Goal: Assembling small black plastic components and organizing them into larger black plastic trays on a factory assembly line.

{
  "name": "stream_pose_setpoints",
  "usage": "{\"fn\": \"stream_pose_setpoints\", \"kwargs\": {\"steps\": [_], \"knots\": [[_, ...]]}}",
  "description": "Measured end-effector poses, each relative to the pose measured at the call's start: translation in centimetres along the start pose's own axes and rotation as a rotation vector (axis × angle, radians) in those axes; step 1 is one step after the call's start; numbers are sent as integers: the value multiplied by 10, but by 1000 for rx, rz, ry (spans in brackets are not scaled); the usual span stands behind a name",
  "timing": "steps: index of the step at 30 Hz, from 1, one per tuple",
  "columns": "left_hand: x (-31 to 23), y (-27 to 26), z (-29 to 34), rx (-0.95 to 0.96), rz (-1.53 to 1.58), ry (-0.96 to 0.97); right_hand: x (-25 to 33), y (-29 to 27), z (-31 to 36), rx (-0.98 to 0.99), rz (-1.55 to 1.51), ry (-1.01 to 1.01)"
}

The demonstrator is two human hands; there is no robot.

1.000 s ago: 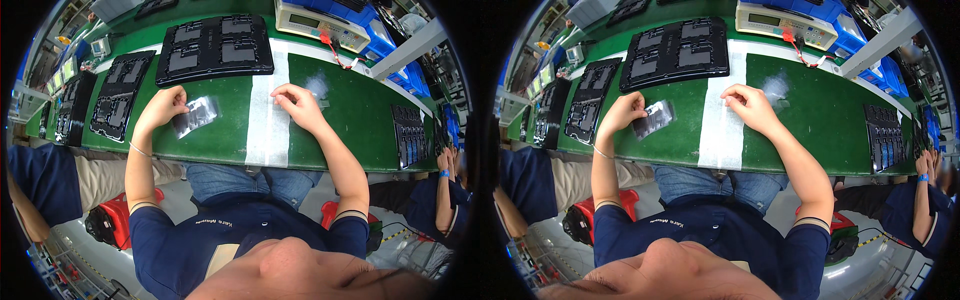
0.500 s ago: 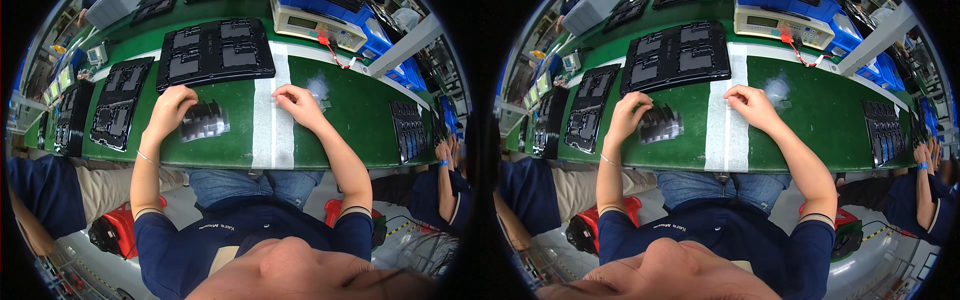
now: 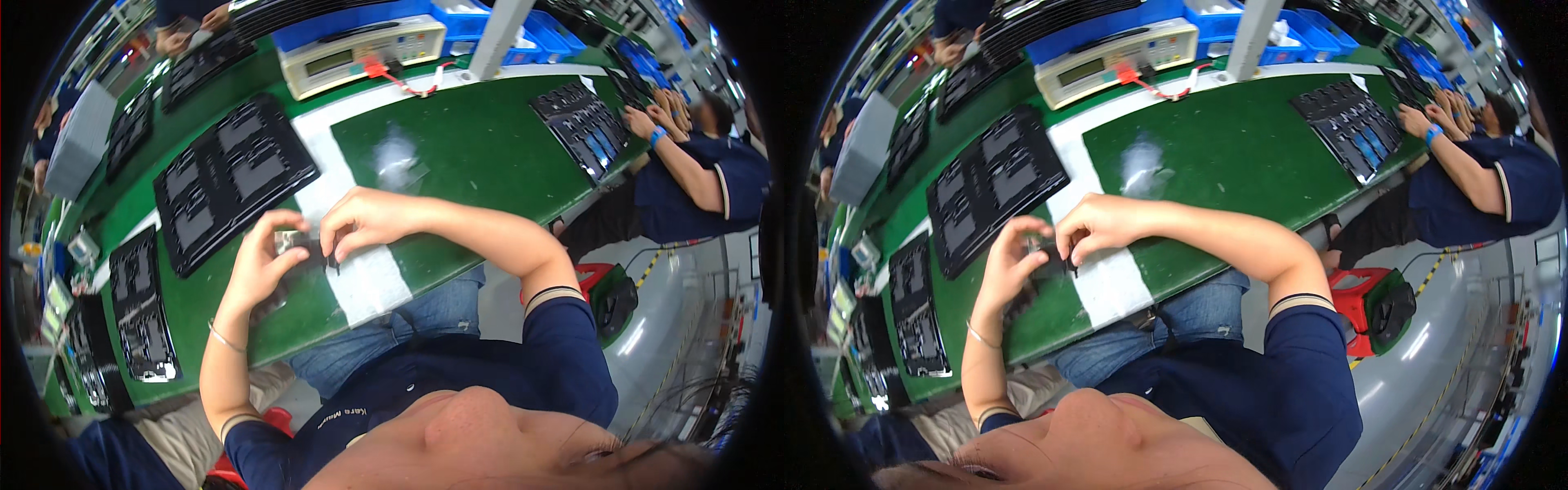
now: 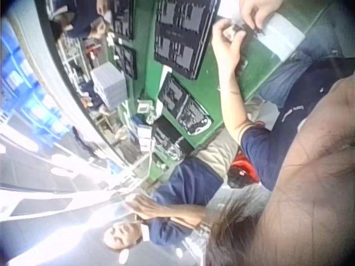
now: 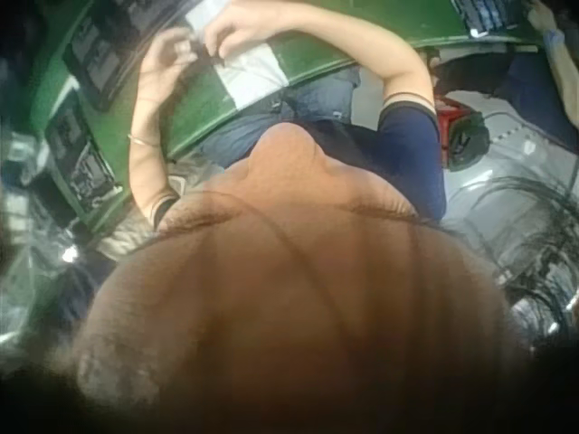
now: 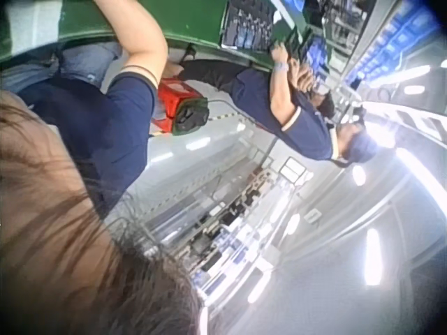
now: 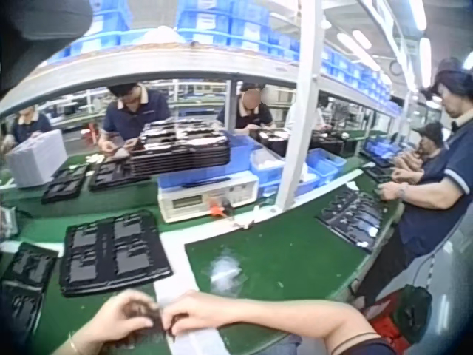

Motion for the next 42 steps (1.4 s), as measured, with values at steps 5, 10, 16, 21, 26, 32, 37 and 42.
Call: {"fn": "stream_pose_setpoints", "kwargs": {"steps": [5, 10, 16, 21, 26, 32, 37, 42], "knots": [[15, 5, 8, 38, 252, -332, 2, 3, 14, -26, -98, -27], [17, 12, 9, -10, 250, -294, 4, -4, 19, 142, -35, -14], [17, 13, 12, -106, -166, -280, -13, -45, 31, -75, 114, 92], [1, 14, 8, -107, -399, -292, -23, -73, 40, -341, 362, 319], [3, 16, 11, -116, -512, -258, -25, -70, 39, -326, 419, 421], [-18, 21, 5, -187, -880, 102, -34, -55, 41, -498, 844, 274], [-23, 30, 12, 222, -898, 237, -38, -52, 35, -608, 810, 112], [-26, 49, 29, 331, -1023, 161, -36, -50, 34, -624, 812, 25]]}}
Point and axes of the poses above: each hand's wrist, its own z-axis away from the middle knuckle, its own y-axis out of the palm, x = y × z, the point moved 1 cm from there along -z, towards the middle knuckle, and after that the axes turned 6 degrees about -z, right-handed, at the moved point
